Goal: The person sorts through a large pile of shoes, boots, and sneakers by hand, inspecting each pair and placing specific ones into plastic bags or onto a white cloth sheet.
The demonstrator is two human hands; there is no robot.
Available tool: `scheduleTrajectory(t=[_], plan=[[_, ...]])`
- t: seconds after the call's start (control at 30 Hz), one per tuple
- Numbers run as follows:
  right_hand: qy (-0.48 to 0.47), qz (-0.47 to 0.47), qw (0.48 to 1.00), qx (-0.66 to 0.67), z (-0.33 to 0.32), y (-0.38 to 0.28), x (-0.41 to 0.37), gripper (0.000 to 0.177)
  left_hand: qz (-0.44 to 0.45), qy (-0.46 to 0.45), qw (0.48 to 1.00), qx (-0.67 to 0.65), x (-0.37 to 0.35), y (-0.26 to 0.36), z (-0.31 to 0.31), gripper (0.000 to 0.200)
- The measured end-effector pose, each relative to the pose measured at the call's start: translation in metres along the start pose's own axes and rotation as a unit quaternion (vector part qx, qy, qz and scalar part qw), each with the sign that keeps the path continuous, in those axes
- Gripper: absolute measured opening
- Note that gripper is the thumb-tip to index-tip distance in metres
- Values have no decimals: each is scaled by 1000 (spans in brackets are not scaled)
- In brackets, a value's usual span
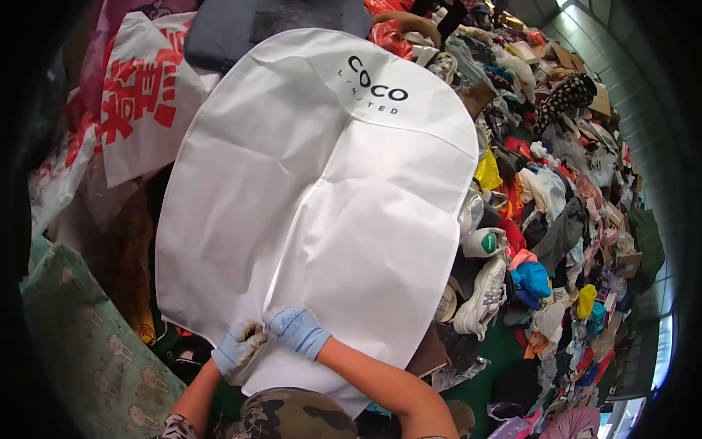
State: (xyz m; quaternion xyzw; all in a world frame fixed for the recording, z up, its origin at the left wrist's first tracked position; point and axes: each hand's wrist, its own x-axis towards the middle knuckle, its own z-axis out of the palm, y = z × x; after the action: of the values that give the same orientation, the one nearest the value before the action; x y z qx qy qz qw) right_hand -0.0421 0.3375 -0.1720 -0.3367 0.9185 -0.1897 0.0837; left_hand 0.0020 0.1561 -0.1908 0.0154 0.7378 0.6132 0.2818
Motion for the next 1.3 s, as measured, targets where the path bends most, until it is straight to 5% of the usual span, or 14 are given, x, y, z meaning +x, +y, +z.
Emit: scheduleTrajectory(t=[0.07, 0.13, 0.33, 0.53, 0.7, 0.77, 0.83, 0.97, 1.07, 1.17, 1.23, 1.27, 1.3], plan=[[8, 19, 998, 53, -13, -4, 3, 16, -24, 35, 993, 110, -8, -2, -1, 18], [-60, 159, 981, 93, -30, -1, 11, 21, -12, 46, 976, 214, -8, -11, 2, 22], [71, 307, 947, -62, -139, 71, 72, 24, 75, -51, 938, 334, -36, 30, 18, 22], [147, 321, 923, -155, -215, 138, 118, 27, 127, -46, 914, 382, -79, 12, -10, 24], [216, 375, 887, -162, -264, 180, 148, 32, 29, -88, 901, 423, -111, -14, -24, 26], [236, 387, 878, -153, -267, 184, 148, 33, 23, -50, 938, 342, -111, -1, -27, 29], [282, 374, 867, -171, -271, 183, 150, 33, 1, -107, 903, 416, -108, 6, -30, 17], [300, 417, 851, -107, -314, 224, 133, 28, 16, -50, 921, 387, -137, -48, -36, 28], [280, 414, 848, -179, -331, 220, 116, 24, 40, -46, 914, 401, -136, -47, -48, 26], [261, 399, 852, -214, -346, 200, 101, 24, 43, 10, 892, 449, -126, -39, -68, 25], [231, 366, 894, -120, -353, 198, 90, 28, 58, 84, 843, 527, -124, -29, -83, 18], [194, 353, 911, -87, -354, 192, 82, 49, 62, 79, 840, 533, -119, -19, -84, 18], [254, 340, 895, -139, -331, 195, 76, 67, 53, 189, 888, 415, -116, -8, -80, 15]])
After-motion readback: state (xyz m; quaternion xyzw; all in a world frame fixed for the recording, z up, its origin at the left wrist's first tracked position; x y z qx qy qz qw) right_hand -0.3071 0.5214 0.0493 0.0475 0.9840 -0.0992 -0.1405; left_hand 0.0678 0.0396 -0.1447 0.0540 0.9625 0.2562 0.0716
